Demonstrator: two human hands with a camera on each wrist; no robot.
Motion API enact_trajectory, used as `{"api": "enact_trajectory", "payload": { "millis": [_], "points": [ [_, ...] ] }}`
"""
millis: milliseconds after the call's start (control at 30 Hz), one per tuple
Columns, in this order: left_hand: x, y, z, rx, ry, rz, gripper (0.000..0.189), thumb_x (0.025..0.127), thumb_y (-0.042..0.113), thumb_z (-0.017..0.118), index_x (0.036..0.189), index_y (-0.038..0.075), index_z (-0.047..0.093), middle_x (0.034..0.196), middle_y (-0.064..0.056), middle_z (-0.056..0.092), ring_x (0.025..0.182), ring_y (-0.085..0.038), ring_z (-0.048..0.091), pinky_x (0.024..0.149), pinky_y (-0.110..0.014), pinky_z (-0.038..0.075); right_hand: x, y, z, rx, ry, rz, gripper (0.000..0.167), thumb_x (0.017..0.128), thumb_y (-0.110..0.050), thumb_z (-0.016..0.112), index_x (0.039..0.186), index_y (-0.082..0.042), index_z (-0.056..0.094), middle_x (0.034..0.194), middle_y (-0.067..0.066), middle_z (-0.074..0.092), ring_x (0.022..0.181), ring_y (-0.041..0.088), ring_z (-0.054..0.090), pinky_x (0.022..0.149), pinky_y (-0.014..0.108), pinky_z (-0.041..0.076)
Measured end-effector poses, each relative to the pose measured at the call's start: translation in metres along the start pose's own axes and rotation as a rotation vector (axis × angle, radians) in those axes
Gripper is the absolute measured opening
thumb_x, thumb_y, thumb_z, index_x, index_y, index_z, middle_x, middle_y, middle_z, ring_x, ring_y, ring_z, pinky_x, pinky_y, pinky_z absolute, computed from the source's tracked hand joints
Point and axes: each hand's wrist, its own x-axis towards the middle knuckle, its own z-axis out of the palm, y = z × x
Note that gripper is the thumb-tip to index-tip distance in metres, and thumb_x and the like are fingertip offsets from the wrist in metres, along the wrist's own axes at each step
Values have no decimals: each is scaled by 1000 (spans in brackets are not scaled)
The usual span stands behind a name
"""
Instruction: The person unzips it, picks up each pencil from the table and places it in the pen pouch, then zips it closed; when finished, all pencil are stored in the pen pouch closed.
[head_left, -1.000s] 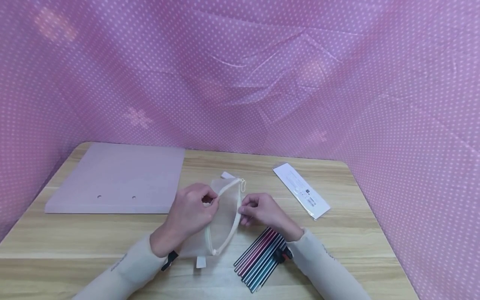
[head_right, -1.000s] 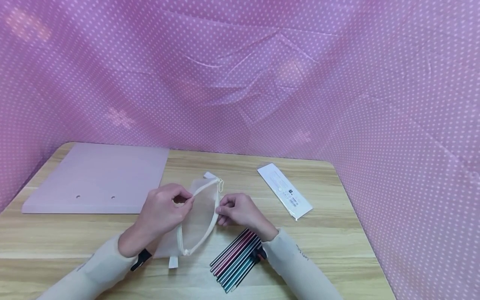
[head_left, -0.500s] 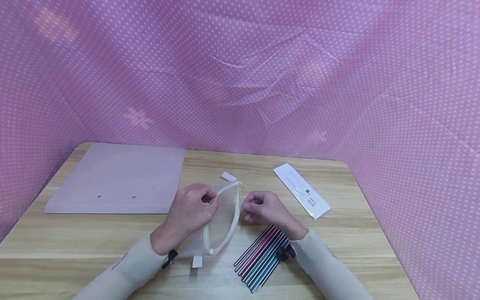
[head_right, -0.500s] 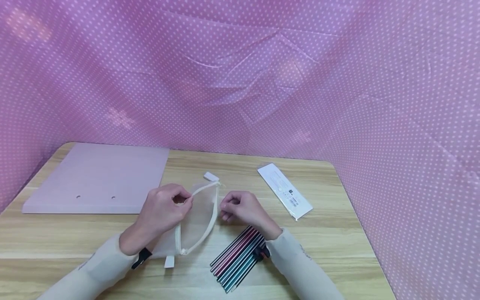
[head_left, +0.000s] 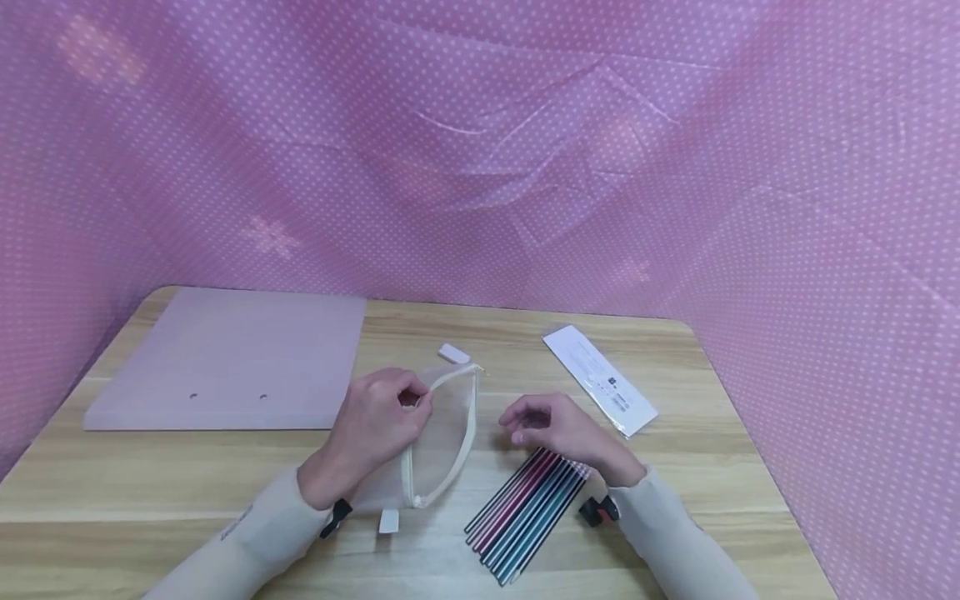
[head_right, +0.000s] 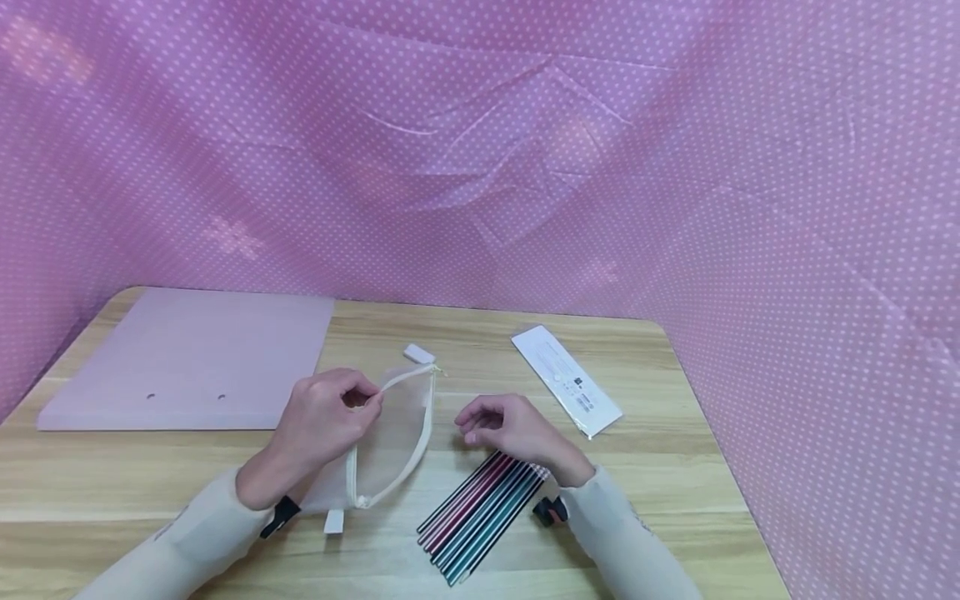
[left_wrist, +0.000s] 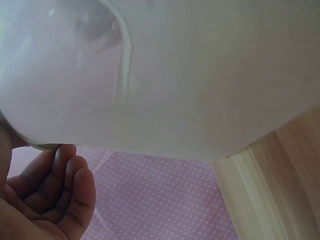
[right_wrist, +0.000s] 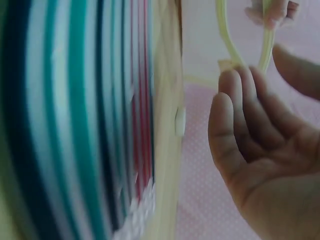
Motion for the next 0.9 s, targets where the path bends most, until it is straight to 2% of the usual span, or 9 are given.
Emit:
{"api": "enact_trajectory", "payload": {
  "millis": [200,367,500,700,900],
  "points": [
    [1,-1,0,5,-14,-4,6,76,5,77,74,11,74,69,1,70,63,-5,61,59,-21,55,-7,11,-3,-167,-115,-101,31,87,-12,77,116,-17,73,113,-2,76,102,13,70,93,29,57],
    [1,-2,1,0,-20,-2,7,76,5,77,74,11,74,69,1,70,63,-5,60,58,-20,54,-5,17,0,-232,-199,-185,33,83,-15,81,114,-17,73,111,-2,76,102,13,69,93,29,57],
    [0,-2,2,0,-17,1,8,75,5,78,73,11,74,68,2,69,62,-6,60,58,-20,54,-4,19,1,-298,-239,-227,32,82,-17,83,112,-19,74,109,-6,75,102,7,67,94,27,56],
    [-2,-1,2,4,-24,-13,8,75,5,78,73,12,74,68,2,69,62,-6,60,58,-20,54,-3,21,2,-376,-268,-247,30,82,-17,83,110,-21,75,107,-10,74,101,2,64,94,23,54],
    [-1,1,1,-2,-41,-20,7,76,5,77,74,11,74,69,2,70,63,-7,62,59,-21,54,-2,20,5,-391,-288,-246,27,82,-10,81,106,-22,76,103,-11,73,98,2,62,90,21,53]
  ]
}}
